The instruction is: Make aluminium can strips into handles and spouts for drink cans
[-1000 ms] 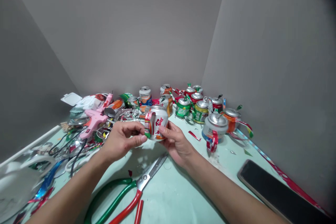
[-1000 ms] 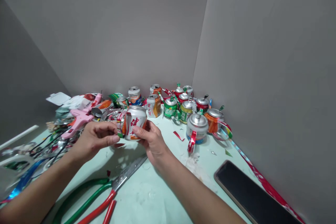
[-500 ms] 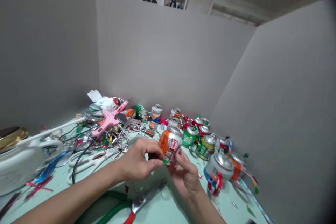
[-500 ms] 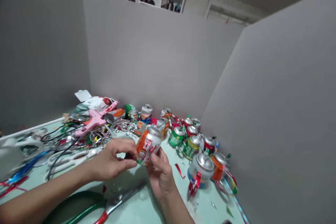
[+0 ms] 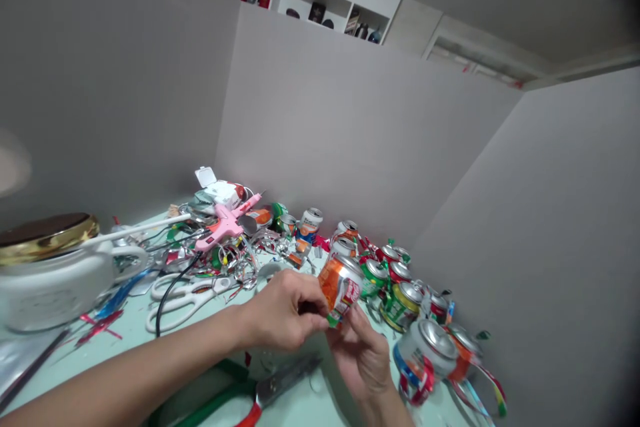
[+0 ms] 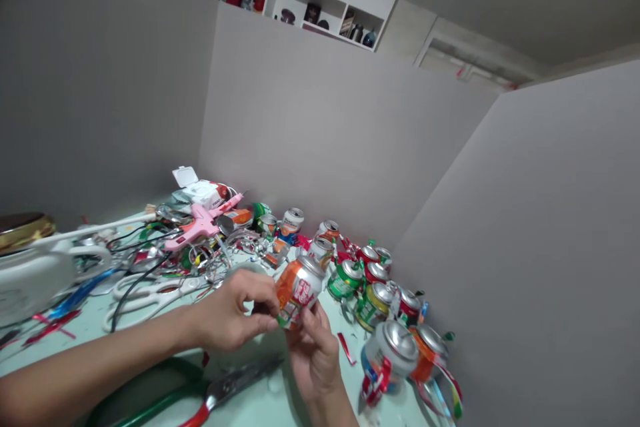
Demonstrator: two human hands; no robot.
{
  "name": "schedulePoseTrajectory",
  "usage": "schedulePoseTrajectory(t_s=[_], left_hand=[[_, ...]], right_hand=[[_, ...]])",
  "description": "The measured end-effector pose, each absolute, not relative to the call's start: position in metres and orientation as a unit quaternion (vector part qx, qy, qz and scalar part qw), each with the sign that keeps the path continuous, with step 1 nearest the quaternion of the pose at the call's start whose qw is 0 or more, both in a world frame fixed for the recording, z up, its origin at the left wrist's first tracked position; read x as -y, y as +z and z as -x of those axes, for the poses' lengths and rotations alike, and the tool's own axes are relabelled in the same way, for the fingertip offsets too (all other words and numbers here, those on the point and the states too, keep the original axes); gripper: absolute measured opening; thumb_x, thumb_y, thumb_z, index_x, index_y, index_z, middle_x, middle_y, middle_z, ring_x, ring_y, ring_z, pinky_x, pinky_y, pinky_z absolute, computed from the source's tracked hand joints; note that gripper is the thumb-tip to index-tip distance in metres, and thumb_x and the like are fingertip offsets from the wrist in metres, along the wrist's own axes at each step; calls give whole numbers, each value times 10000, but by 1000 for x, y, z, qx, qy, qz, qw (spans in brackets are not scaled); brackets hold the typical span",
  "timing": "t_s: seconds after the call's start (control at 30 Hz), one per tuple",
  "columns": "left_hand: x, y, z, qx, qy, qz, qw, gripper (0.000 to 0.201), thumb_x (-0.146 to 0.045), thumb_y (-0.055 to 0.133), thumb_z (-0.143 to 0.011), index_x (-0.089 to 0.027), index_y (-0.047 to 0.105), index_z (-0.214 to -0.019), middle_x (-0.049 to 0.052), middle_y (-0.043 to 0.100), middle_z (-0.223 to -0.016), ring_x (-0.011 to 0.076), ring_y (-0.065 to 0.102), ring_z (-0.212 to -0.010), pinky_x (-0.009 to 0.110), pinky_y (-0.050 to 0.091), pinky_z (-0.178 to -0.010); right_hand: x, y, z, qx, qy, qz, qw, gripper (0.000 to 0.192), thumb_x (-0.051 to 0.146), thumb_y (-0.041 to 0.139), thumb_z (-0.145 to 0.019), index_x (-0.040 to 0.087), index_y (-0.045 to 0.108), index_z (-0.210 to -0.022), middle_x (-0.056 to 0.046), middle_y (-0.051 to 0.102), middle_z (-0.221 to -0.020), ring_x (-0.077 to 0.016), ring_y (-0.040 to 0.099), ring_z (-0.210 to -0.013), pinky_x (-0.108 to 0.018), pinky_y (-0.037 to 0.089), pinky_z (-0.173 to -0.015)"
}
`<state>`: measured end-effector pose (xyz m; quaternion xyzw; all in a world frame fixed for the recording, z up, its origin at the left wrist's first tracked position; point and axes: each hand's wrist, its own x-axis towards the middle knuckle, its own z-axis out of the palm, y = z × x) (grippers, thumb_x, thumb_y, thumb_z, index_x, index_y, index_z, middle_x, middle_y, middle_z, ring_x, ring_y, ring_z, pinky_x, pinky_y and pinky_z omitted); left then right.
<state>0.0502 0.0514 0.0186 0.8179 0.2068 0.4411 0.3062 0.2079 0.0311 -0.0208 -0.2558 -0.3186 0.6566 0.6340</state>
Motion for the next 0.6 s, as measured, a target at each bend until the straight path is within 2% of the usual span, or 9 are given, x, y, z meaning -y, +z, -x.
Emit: schedulePoseTrajectory(t_s=[0.17, 0.23, 0.33, 0.6], left_hand=[[-60, 21, -44, -227, 425, -800, 358, 102, -213, 616, -677, -131, 634, -620, 9, 582, -607, 120, 501, -592, 236, 391, -573], [-65, 21, -40, -233, 413, -790, 388, 138, -254, 627, -680, -131, 624, -617, 4, 575, -609, 115, 499, -584, 232, 400, -566], [-71, 20, -37, -244, 402, -775, 422, 169, -281, 651, -676, -127, 610, -618, -2, 564, -609, 106, 492, -567, 220, 401, -540], [-74, 18, -33, -278, 375, -767, 440, 219, -332, 681, -689, -133, 619, -621, 12, 571, -628, 119, 508, -566, 226, 407, -505]], right_hand=[[-29, -13, -202, 343, 644, 282, 623, 302, 266, 745, -636, 196, 663, -919, -24, 694, -828, -166, 615, -708, -294, 478, -690], [-28, -10, -201, 356, 635, 294, 619, 340, 271, 742, -645, 172, 649, -956, -43, 690, -874, -180, 614, -756, -303, 472, -721], [-28, -7, -200, 342, 626, 302, 632, 388, 277, 750, -630, 158, 630, -979, -51, 678, -927, -181, 606, -793, -291, 462, -730], [-25, 3, -200, 299, 630, 313, 645, 447, 273, 780, -555, 146, 624, -953, -57, 677, -916, -182, 604, -797, -294, 454, -724]])
